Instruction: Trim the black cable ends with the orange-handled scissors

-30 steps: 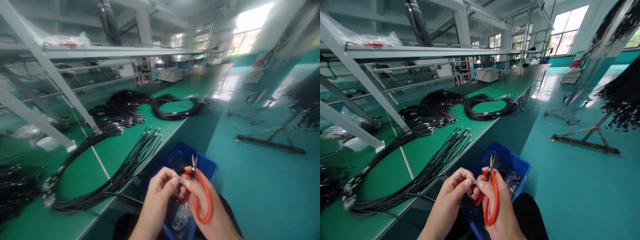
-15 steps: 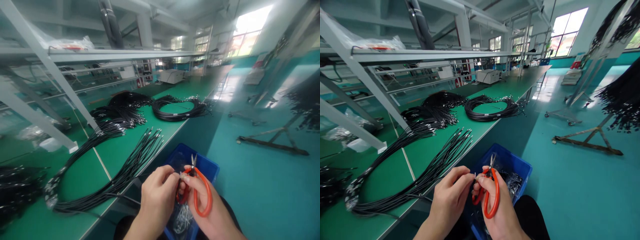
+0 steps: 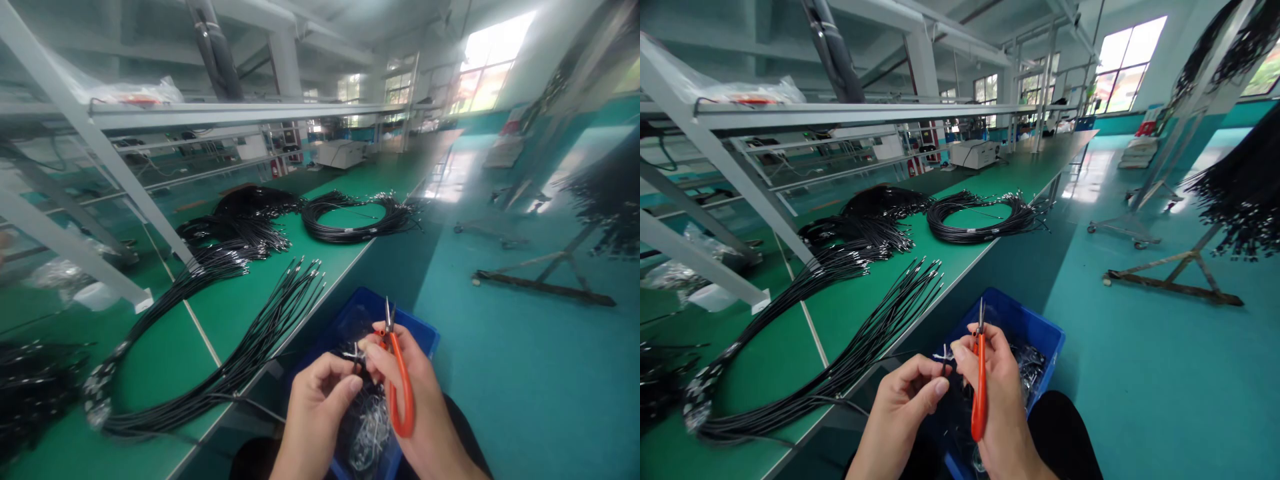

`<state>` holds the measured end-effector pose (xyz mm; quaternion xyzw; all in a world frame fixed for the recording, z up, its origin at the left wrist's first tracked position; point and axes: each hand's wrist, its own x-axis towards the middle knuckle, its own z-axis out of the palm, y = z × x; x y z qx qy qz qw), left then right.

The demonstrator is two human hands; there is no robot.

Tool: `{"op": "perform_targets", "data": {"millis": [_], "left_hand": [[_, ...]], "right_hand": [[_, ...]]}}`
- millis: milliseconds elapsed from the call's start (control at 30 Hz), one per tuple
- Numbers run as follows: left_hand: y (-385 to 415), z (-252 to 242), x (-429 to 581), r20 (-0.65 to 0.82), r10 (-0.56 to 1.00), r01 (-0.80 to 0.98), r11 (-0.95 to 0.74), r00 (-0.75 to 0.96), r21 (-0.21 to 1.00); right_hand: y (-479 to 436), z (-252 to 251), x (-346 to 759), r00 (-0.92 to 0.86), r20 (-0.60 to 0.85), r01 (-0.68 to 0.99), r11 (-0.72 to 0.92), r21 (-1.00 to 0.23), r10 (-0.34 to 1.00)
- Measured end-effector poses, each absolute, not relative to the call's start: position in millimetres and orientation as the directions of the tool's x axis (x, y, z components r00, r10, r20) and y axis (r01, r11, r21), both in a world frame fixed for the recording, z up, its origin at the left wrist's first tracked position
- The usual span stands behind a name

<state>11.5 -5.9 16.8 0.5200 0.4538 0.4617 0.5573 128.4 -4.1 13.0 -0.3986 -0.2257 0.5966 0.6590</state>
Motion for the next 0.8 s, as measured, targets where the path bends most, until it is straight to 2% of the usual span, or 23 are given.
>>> {"op": "perform_targets", "data": {"millis": [133, 300, 367, 533, 733, 800], "left_hand": [[-5, 20, 13, -0.050, 0.988, -0.031, 0.056, 0.149, 0.998], [-5, 16, 11, -0.100, 0.983, -0.114, 0.118, 0.155, 0.987], [-5, 13, 9, -0.120, 0.981, -0.134, 0.141, 0.156, 0.981], [-5, 13, 7, -0.126, 0.981, -0.132, 0.145, 0.146, 0.981], [-5, 19, 8, -0.130, 0.978, -0.115, 0.149, 0.162, 0.982], [-5, 21, 9, -0.133, 0.976, -0.106, 0.153, 0.171, 0.983]], "right_hand": [[-1, 16, 127, 0.230, -0.097, -0.527, 0.040, -0.849, 0.968], [-3, 7, 124, 0.182, -0.064, -0.600, 0.059, -0.798, 0.981], [-4, 0, 125, 0.189, -0.052, -0.580, 0.069, -0.811, 0.981], [-7, -2, 130, 0.301, 0.026, -0.355, 0.137, -0.925, 0.953], [-8, 7, 127, 0.294, 0.123, -0.208, 0.189, -0.960, 0.948], [-9, 7, 125, 0.347, 0.183, -0.087, 0.226, -0.970, 0.920]]}}
